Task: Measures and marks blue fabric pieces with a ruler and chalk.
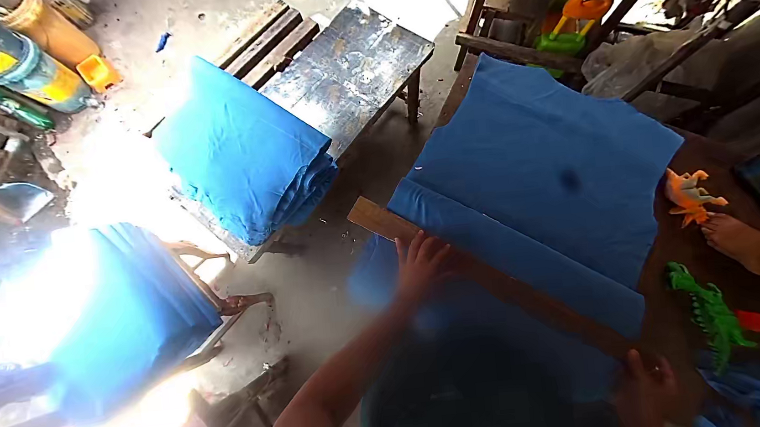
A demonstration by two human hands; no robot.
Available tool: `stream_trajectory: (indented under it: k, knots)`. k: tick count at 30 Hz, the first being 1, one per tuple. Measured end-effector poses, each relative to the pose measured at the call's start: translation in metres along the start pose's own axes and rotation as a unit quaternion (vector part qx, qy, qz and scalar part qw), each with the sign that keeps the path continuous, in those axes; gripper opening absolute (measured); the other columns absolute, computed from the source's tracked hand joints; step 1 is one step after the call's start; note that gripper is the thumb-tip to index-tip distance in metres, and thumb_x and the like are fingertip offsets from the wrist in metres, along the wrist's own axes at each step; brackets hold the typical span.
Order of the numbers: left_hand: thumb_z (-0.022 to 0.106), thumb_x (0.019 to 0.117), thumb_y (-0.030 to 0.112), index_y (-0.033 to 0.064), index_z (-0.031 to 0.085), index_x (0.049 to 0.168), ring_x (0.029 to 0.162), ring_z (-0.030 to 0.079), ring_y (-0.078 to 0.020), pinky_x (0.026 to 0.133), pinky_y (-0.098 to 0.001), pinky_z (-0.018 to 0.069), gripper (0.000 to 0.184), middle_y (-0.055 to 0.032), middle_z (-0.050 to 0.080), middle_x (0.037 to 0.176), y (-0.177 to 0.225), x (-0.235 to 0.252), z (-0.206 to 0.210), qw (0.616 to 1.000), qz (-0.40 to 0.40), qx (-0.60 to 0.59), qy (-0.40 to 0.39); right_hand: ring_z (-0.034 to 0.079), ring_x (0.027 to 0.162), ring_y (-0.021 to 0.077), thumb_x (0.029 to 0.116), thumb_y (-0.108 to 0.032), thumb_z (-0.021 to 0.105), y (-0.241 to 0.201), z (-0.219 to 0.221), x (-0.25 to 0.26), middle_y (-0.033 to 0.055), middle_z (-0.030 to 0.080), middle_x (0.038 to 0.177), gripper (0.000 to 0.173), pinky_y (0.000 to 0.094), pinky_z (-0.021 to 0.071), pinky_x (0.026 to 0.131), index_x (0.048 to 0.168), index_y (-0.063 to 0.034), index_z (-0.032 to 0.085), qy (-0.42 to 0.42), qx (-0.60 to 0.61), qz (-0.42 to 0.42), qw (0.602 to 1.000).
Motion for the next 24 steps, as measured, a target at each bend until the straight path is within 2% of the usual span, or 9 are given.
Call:
stream_trajectory:
  k: [2,8,12,17,19,21,22,24]
  knots:
    - [0.067,0.0931,0.053,0.0258,0.069,0.134,0.146,0.041,-0.0383,0.115,-0.0779,0.0138,0.049,-0.0073,0.060,0.145,0.001,0.002,0.000,1.000,0.002,-0.018,-0.001,0.056,0.083,0.0032,0.1011,-0.003,0.058,0.000,-0.001,0.000,0.0118,0.049,0.122,0.058,0.0176,0.0495,0.072,0.153,0.0006,0.031,0.002,-0.001,0.002,1.000]
    - [0.064,0.0940,0.054,0.0254,0.070,0.132,0.144,0.045,-0.0357,0.113,-0.0791,0.0157,0.048,-0.0047,0.062,0.143,0.004,0.001,-0.002,1.000,0.006,0.000,-0.020,0.057,0.085,0.0035,0.1002,-0.002,0.059,0.000,-0.002,0.005,0.0124,0.049,0.124,0.060,0.0177,0.0504,0.072,0.153,-0.0006,0.032,-0.006,-0.014,-0.001,1.000]
    - [0.065,0.0936,0.053,0.0250,0.071,0.130,0.142,0.047,-0.0354,0.113,-0.0784,0.0178,0.047,-0.0055,0.064,0.140,0.005,0.000,-0.003,1.000,0.018,0.005,0.004,0.056,0.094,0.0088,0.1001,0.000,0.058,-0.004,0.000,0.005,0.0172,0.046,0.135,0.061,0.0215,0.0498,0.079,0.155,-0.0006,0.030,-0.010,-0.039,0.008,0.999]
    - [0.061,0.0944,0.059,0.0250,0.069,0.133,0.145,0.043,-0.0352,0.114,-0.0784,0.0146,0.052,-0.0037,0.062,0.143,0.003,0.001,0.001,1.000,0.017,0.005,-0.019,0.058,0.097,0.0096,0.1009,-0.002,0.059,-0.005,0.000,0.003,0.0183,0.044,0.139,0.061,0.0221,0.0511,0.080,0.155,-0.0014,0.030,-0.014,-0.053,0.022,0.998]
    - [0.057,0.0946,0.064,0.0261,0.070,0.132,0.147,0.042,-0.0334,0.116,-0.0770,0.0127,0.055,-0.0015,0.062,0.143,0.003,0.002,0.000,1.000,-0.003,0.001,-0.030,0.057,0.106,0.0150,0.1008,-0.004,0.060,-0.020,-0.002,-0.005,0.0219,0.041,0.146,0.065,0.0261,0.0512,0.085,0.156,-0.0004,0.028,-0.008,-0.089,0.019,0.996]
    - [0.059,0.0961,0.057,0.0248,0.073,0.127,0.144,0.046,-0.0335,0.115,-0.0770,0.0148,0.047,-0.0018,0.065,0.139,0.004,0.004,-0.002,1.000,-0.019,-0.006,-0.016,0.050,0.128,0.0269,0.1022,-0.013,0.062,-0.060,-0.003,-0.026,0.0310,0.036,0.154,0.069,0.0331,0.0439,0.103,0.157,0.0074,0.025,0.012,-0.178,-0.030,0.984]
    - [0.061,0.0965,0.053,0.0245,0.074,0.125,0.143,0.048,-0.0333,0.115,-0.0770,0.0166,0.043,-0.0020,0.066,0.138,0.004,0.005,-0.002,1.000,-0.027,-0.006,-0.008,0.046,0.137,0.0342,0.1034,-0.019,0.061,-0.082,-0.005,-0.032,0.0350,0.038,0.153,0.068,0.0356,0.0388,0.112,0.154,0.0120,0.028,0.030,-0.237,-0.079,0.968]
    - [0.063,0.0965,0.049,0.0241,0.074,0.125,0.143,0.048,-0.0327,0.116,-0.0749,0.0183,0.040,-0.0022,0.066,0.138,0.005,0.007,-0.001,0.999,-0.045,-0.009,-0.009,0.051,0.134,0.0421,0.1060,-0.023,0.055,-0.114,-0.002,-0.031,0.0376,0.049,0.143,0.055,0.0393,0.0399,0.113,0.144,0.0155,0.045,0.057,-0.324,-0.196,0.924]
Point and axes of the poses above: each hand's wrist, its own x-axis towards the middle knuckle, its own z-axis out of the palm, y = z × x, the point moved 9 cm from there along x, towards the middle knuckle
